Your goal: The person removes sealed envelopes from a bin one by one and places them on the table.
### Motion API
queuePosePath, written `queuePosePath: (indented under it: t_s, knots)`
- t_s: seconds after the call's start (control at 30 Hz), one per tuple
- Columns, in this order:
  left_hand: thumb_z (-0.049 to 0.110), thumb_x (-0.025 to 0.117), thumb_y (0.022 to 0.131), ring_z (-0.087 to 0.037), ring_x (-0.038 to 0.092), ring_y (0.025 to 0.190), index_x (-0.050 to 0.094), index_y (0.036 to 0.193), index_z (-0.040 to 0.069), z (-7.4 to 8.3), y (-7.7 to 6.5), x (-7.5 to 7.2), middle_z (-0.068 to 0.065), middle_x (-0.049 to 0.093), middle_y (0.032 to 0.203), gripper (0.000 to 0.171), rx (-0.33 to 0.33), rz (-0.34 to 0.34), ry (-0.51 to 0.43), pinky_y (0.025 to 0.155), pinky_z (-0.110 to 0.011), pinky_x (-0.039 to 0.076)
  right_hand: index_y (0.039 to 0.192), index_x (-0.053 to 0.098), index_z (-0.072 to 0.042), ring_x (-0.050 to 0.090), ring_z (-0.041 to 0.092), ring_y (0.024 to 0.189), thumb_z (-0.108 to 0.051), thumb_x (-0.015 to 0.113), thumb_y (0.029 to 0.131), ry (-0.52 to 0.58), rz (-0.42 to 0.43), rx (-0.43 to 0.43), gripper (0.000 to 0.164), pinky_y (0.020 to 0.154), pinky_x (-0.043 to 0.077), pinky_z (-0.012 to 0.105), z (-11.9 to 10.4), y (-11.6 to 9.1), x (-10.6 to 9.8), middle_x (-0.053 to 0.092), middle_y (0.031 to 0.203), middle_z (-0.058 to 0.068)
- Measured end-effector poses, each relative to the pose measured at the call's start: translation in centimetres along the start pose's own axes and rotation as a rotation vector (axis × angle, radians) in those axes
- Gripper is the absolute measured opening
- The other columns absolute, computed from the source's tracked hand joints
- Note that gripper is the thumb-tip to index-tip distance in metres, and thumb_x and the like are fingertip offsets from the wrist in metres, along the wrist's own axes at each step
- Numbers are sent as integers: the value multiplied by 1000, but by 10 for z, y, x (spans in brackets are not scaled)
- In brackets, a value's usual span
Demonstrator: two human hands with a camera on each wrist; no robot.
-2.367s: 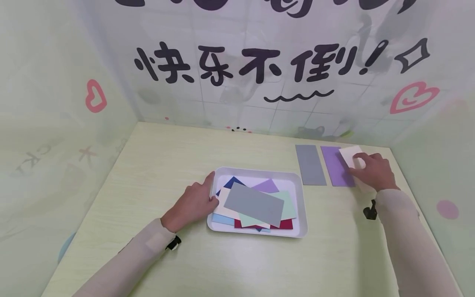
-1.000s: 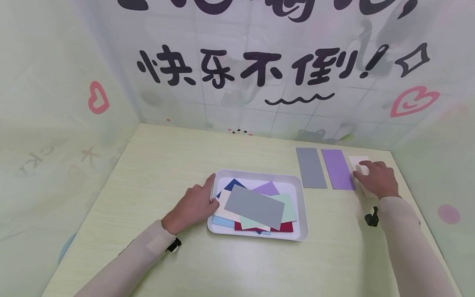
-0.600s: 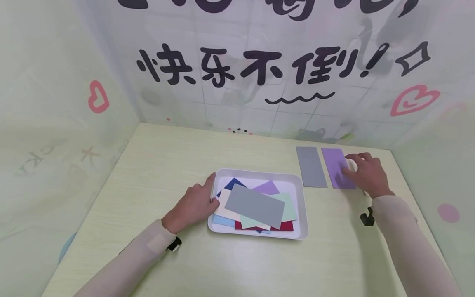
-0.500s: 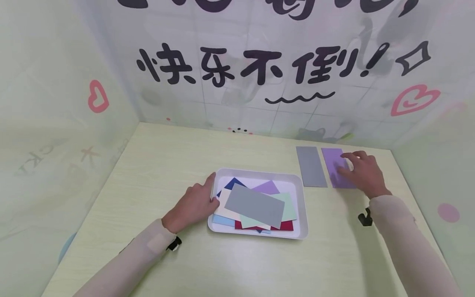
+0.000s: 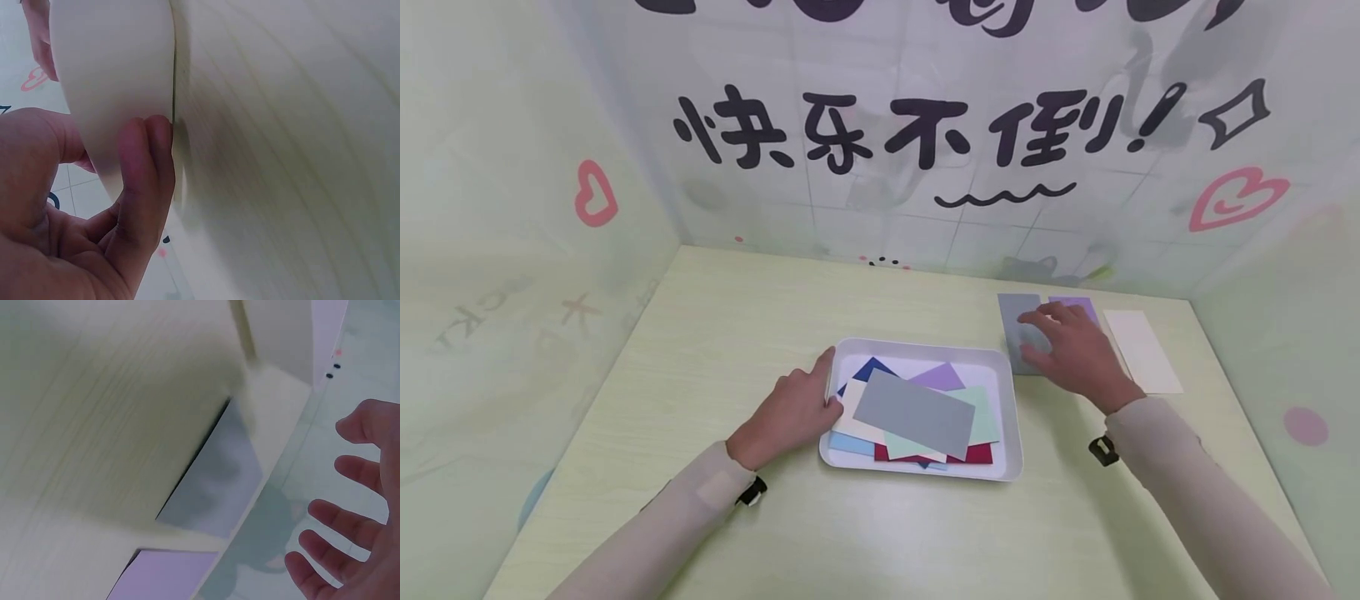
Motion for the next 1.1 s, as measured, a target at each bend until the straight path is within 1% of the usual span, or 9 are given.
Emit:
queuePosePath:
  t_s: [0.03, 0.1, 0.23, 0.43, 0.67, 0.83, 1.0, 1.1]
  knots:
    - [20, 57, 93, -14, 40, 40, 20, 155, -1, 0, 0, 0, -3, 47, 55, 76, 2, 1, 0, 41, -25, 29, 122, 66, -13, 48, 40, 112, -29, 63, 90, -1, -2, -21, 36, 78, 48, 55, -7, 1, 1, 57, 122, 14]
    - [20, 57, 92, -14, 40, 40, 20, 155, -1, 0, 0, 0, -3, 47, 55, 76, 5, 5, 0, 42, -25, 29, 122, 66, -13, 49, 39, 110, -30, 64, 90, 0, -5, -69, 37, 80, 48, 53, -20, 3, 2, 58, 121, 13]
    - [19, 57, 92, -14, 41, 40, 21, 154, -2, 0, 0, 0, -3, 47, 55, 75, 10, 9, -3, 41, -25, 30, 121, 68, -14, 50, 35, 107, -32, 64, 89, -20, -4, -136, 37, 79, 49, 49, -44, 6, 4, 59, 119, 10]
    - [20, 57, 92, -14, 42, 40, 21, 154, -2, 0, 0, 1, -3, 47, 56, 75, 5, 7, 5, 41, -25, 31, 122, 68, -19, 50, 30, 107, -34, 64, 89, -25, -29, -193, 37, 83, 49, 45, -75, 8, 7, 59, 119, 5]
    - [20, 57, 92, -15, 42, 40, 21, 154, -2, -1, 0, 1, -3, 47, 56, 75, -1, 4, 3, 41, -25, 30, 123, 67, -20, 51, 27, 109, -32, 63, 88, -5, -58, -266, 37, 85, 49, 43, -106, 8, 9, 59, 121, 5]
    - [20, 57, 92, -14, 42, 40, 21, 154, -2, -1, 0, 1, -3, 47, 56, 75, 1, 9, 1, 41, -25, 30, 126, 64, -23, 51, 25, 114, -33, 66, 87, -4, -107, -303, 41, 85, 50, 41, -124, 7, 13, 58, 125, 3]
    - [20, 57, 93, -14, 41, 40, 21, 155, -1, 0, -1, 1, -3, 47, 56, 75, -8, -1, -2, 41, -24, 29, 129, 63, -26, 51, 23, 114, -37, 67, 87, -10, -156, -330, 43, 83, 49, 41, -134, 6, 23, 57, 128, 2]
    - [20, 58, 93, -15, 42, 39, 20, 155, -1, 0, 0, 0, -3, 47, 56, 75, -14, -7, 0, 41, -24, 30, 130, 62, -28, 51, 24, 116, -41, 67, 86, -12, -197, -343, 46, 87, 49, 42, -140, 6, 28, 55, 131, 3]
Point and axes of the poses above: each hand's wrist, its own y-axis towards the middle knuckle, its own x-axis out of the palm, z = x × y, the point moved 2 cm from there along y, towards the middle knuckle
